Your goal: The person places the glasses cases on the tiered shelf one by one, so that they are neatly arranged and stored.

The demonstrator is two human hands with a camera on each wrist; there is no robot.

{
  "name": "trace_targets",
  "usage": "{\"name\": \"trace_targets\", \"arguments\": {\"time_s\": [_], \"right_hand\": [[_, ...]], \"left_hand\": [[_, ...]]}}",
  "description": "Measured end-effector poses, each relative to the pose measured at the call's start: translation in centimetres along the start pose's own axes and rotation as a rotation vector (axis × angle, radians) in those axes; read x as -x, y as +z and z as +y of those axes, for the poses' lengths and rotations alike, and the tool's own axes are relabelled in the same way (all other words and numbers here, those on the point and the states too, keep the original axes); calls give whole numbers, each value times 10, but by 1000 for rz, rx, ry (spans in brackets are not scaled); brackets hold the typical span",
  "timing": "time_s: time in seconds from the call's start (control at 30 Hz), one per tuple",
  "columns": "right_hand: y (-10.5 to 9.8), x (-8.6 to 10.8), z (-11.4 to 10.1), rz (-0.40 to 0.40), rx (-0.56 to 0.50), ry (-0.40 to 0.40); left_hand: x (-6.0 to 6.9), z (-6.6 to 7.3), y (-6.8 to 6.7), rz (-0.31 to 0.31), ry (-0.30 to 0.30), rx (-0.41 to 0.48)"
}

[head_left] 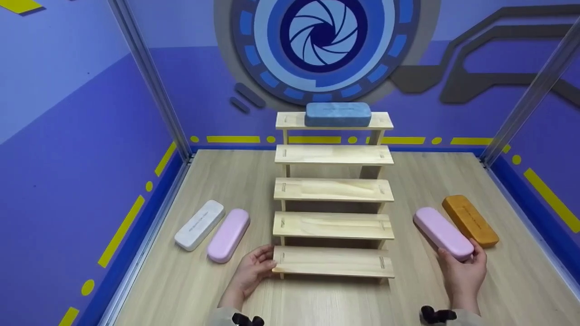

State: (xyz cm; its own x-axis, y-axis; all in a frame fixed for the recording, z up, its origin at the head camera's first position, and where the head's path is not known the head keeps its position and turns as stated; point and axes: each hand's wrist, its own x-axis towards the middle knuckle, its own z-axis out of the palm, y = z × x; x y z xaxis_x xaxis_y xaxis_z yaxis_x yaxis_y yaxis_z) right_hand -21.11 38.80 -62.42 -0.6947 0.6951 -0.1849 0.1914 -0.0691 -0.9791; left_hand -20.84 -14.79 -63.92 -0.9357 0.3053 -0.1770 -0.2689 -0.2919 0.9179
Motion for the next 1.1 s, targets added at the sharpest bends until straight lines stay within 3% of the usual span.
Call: {"name": "trace_targets", "arguments": {"time_s": [0.2, 0.3, 0.53, 0.9, 1.1], "right_hand": [[-4, 3, -1, 20, -115, -8], [-6, 4, -5, 31, -118, -22], [-10, 9, -29, 24, -177, -57], [-11, 16, -59, 1, -249, -186], [-11, 22, -79, -21, -308, -200]], "left_hand": [[0, 1, 3, 16, -11, -5], [1, 2, 4, 13, -10, -1], [1, 2, 3, 11, 0, -4], [1, 3, 3, 5, -1, -2], [1, 3, 3, 7, 0, -4]]}}
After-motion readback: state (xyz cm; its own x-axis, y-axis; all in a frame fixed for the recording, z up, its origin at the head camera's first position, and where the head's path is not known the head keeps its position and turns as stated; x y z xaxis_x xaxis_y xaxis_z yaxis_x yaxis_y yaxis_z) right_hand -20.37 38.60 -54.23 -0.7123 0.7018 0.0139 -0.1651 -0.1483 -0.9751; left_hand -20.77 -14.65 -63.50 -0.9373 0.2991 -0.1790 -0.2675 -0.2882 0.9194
